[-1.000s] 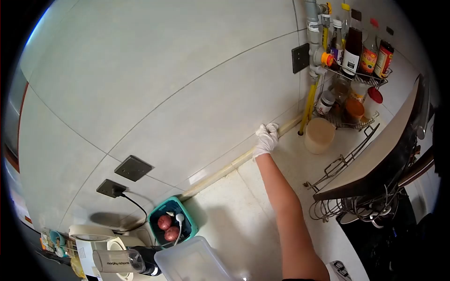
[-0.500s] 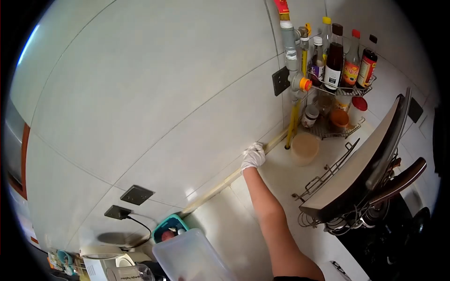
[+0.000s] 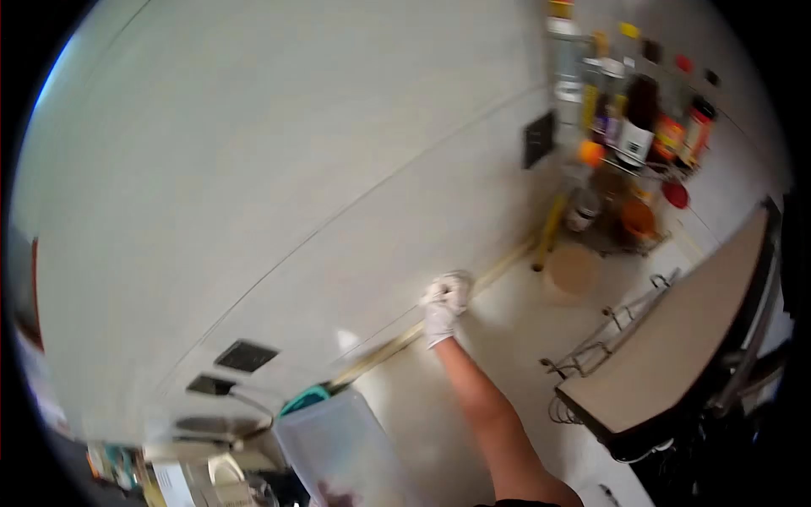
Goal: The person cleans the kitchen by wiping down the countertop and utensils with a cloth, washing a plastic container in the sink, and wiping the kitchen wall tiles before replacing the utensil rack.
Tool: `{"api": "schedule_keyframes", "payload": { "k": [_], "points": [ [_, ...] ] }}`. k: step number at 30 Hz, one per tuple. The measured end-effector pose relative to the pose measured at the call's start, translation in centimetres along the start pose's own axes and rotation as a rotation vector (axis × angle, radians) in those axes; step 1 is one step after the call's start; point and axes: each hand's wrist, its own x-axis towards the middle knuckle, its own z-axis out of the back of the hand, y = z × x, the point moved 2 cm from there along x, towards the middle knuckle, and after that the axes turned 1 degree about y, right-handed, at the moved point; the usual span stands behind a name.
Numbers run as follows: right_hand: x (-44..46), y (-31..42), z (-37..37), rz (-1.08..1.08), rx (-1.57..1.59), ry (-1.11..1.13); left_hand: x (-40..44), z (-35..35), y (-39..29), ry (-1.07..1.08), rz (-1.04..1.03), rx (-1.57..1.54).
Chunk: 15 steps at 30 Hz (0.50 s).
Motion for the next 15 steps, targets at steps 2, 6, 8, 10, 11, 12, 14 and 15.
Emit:
{"api": "schedule_keyframes", "payload": {
  "k": [2,6,8,10,11,12,14,15],
  "points": [
    [0.1,0.3,-0.7,0.322,-0.387,-0.086,-1.3,3.0,0.5,-0.096,0.055,-0.035],
    [-2.9,-0.9,-4.4,0.185,-0.123,-0.391,-3.7,5.5,0.5,-0.128,0.093,-0.106],
    [-7.8,-0.3,-6.6,0.019,0.017,-0.122,-3.9,4.5,-0.3,-0.1,0.032,-0.167],
    [-14.2,2.5,-9.0,0.21,-0.215,0.155,-4.3,4.1,-0.3,-0.104,-0.004,-0.201],
    [-17.0,3.8,-10.4,0.493,-0.502,0.294,-4.6,4.4,-0.3,-0.121,-0.009,-0.2],
    [-17.9,3.7,-11.0,0.508,-0.46,0.316,-4.8,4.6,-0.7,-0.138,-0.018,-0.196],
    [-18.3,3.8,-12.8,0.545,-0.373,0.354,-5.1,4.8,-2.0,-0.109,-0.043,-0.206],
    [-18.3,5.5,-14.1,0.74,-0.47,0.455,-5.3,4.6,-2.2,-0.089,-0.049,-0.222]
  ]
}}
